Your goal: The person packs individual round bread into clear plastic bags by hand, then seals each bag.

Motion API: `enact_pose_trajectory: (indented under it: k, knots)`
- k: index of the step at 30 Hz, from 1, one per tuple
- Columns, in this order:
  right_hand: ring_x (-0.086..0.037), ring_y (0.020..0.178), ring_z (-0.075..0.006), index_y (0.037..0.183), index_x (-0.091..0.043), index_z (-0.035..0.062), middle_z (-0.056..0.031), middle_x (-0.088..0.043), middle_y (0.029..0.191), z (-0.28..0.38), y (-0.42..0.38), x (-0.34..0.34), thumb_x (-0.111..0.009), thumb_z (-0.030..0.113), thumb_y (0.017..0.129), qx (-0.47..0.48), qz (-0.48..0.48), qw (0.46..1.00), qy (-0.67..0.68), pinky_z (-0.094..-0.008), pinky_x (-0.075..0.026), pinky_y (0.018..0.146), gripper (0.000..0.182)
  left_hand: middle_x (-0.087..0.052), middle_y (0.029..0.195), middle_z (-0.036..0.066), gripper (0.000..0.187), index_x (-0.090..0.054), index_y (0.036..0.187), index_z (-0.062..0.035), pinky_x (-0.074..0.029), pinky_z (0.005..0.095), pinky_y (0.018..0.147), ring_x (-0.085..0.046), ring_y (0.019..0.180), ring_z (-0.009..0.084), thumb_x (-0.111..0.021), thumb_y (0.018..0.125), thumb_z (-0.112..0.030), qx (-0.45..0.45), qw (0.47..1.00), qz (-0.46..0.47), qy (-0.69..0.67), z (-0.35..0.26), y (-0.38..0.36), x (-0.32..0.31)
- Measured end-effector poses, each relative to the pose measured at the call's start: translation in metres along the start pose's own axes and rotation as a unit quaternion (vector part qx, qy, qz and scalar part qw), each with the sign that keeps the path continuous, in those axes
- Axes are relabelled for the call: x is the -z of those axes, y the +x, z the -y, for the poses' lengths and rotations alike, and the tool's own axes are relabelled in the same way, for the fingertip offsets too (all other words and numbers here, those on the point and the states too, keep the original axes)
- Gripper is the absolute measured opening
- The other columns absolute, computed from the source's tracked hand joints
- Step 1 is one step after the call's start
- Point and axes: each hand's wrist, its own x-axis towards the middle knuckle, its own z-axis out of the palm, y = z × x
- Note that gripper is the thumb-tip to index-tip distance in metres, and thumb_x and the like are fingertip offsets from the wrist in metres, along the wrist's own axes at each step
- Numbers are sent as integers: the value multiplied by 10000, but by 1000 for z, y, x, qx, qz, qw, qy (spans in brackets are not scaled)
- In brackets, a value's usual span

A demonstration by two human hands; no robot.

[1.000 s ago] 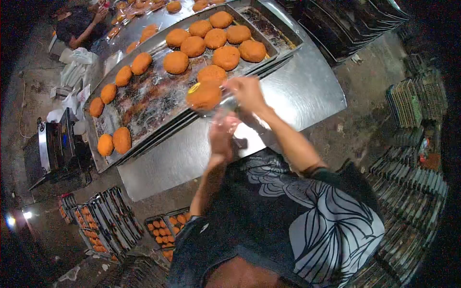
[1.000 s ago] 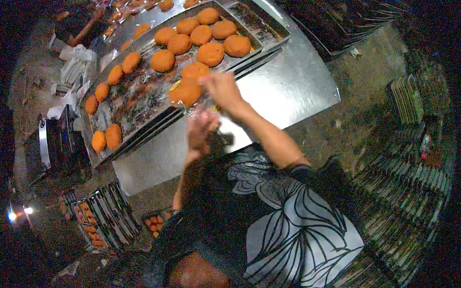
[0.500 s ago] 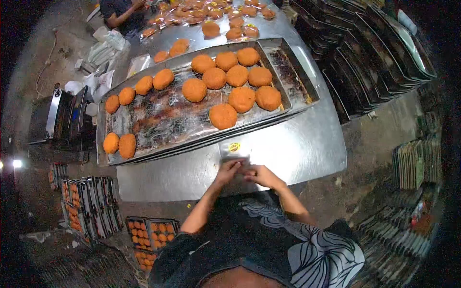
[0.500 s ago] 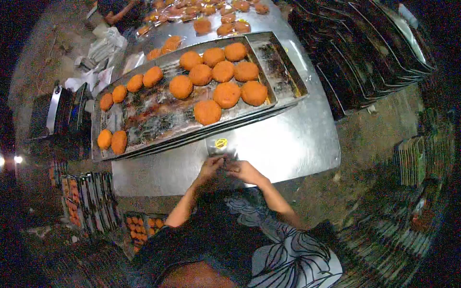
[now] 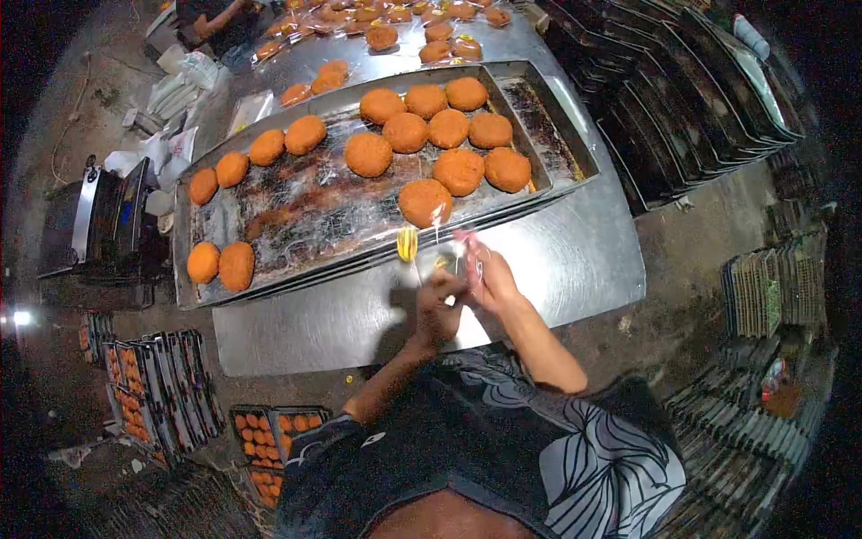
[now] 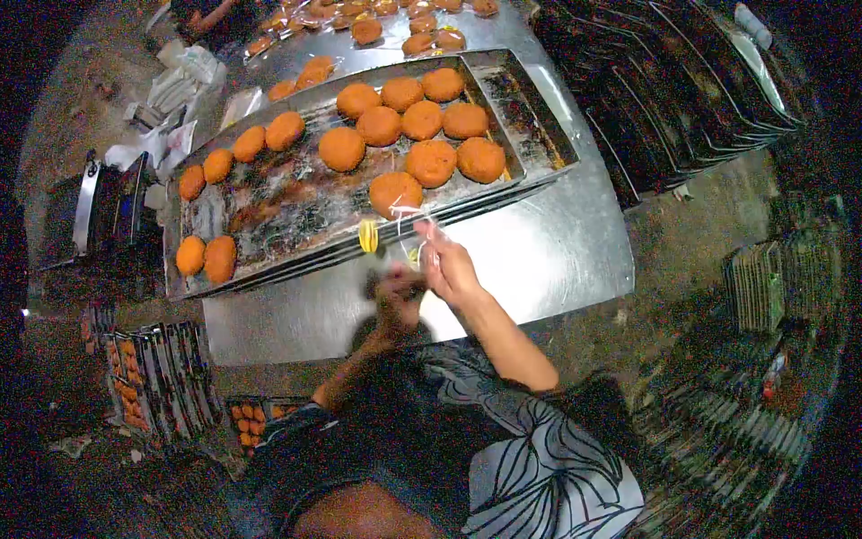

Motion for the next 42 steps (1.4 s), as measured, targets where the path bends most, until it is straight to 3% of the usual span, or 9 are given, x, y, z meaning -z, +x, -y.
enact_pose_trajectory:
  k: [3,7,11,16,21,33,35,37,42]
  knots:
    - [-498,890,-138,1167,-439,55,-50,-543,939,-34,27,-100,-459,345,857,159,-73,984,-39,-275,-456,741,425,-542,910,75,420,-399,1154,-47,-443,310,704,-512,831,195,-543,763,-99,128,919,-290,-233,-1,29,9]
    - [-499,949,-212,1226,-359,38,-121,-431,1192,-86,51,-49,-505,356,825,-98,-118,988,-25,-328,-426,777,532,-517,959,101,406,-347,1187,-20,-451,376,792,-518,849,230,-401,887,-287,270,783,-78,-555,-9,27,95]
    - [-548,891,-312,1031,-473,-99,-220,-552,953,-34,108,-75,-571,279,755,253,-229,120,-932,-373,-449,751,478,-489,949,70,291,-446,1082,-73,-412,463,860,-481,948,208,-460,861,-261,143,792,-336,-489,1,58,140]
    - [-482,977,-384,1043,-514,-24,-222,-438,1148,8,138,-39,-617,270,653,7,-230,430,-873,-407,-448,731,499,-370,1102,95,416,-350,1131,-83,-381,550,868,-426,1033,260,-521,786,-239,103,741,-365,-554,-15,66,179]
    - [-438,936,-336,1233,-381,42,-164,-465,1134,-58,81,-123,-674,109,517,383,27,327,-864,-372,-365,820,776,-405,1091,112,437,-304,1163,-81,-375,541,879,-443,1033,288,-470,786,-228,126,674,-447,-575,-13,71,172]
    - [-490,772,-319,1276,-206,-72,-192,-508,827,-87,84,-123,-691,130,576,413,-121,351,-832,-352,-424,678,875,-473,1135,123,446,-343,1196,1,-376,368,899,-472,1039,244,-409,829,-243,157,764,-162,-604,-73,54,87]
    - [-497,831,-324,1278,-225,-28,-204,-512,873,-89,81,-115,-675,142,626,395,-45,536,-745,-350,-426,692,810,-495,1092,108,417,-345,1183,15,-398,348,880,-489,1012,244,-395,843,-221,134,715,-162,-667,-41,48,96]
    - [-540,772,-291,1198,-376,-4,-195,-546,894,-83,73,-118,-642,174,683,417,-127,490,-755,-344,-438,647,606,-504,1072,91,364,-371,1158,11,-410,301,840,-501,982,201,-419,849,-176,24,950,79,-303,16,27,115]
    - [-581,730,-274,1030,-520,4,-148,-595,751,13,142,-139,-536,69,727,254,-174,508,-804,-356,-454,643,311,-578,910,119,183,-602,865,-2,-399,358,829,-518,932,241,-508,765,-122,9,995,-69,74,-26,6,137]
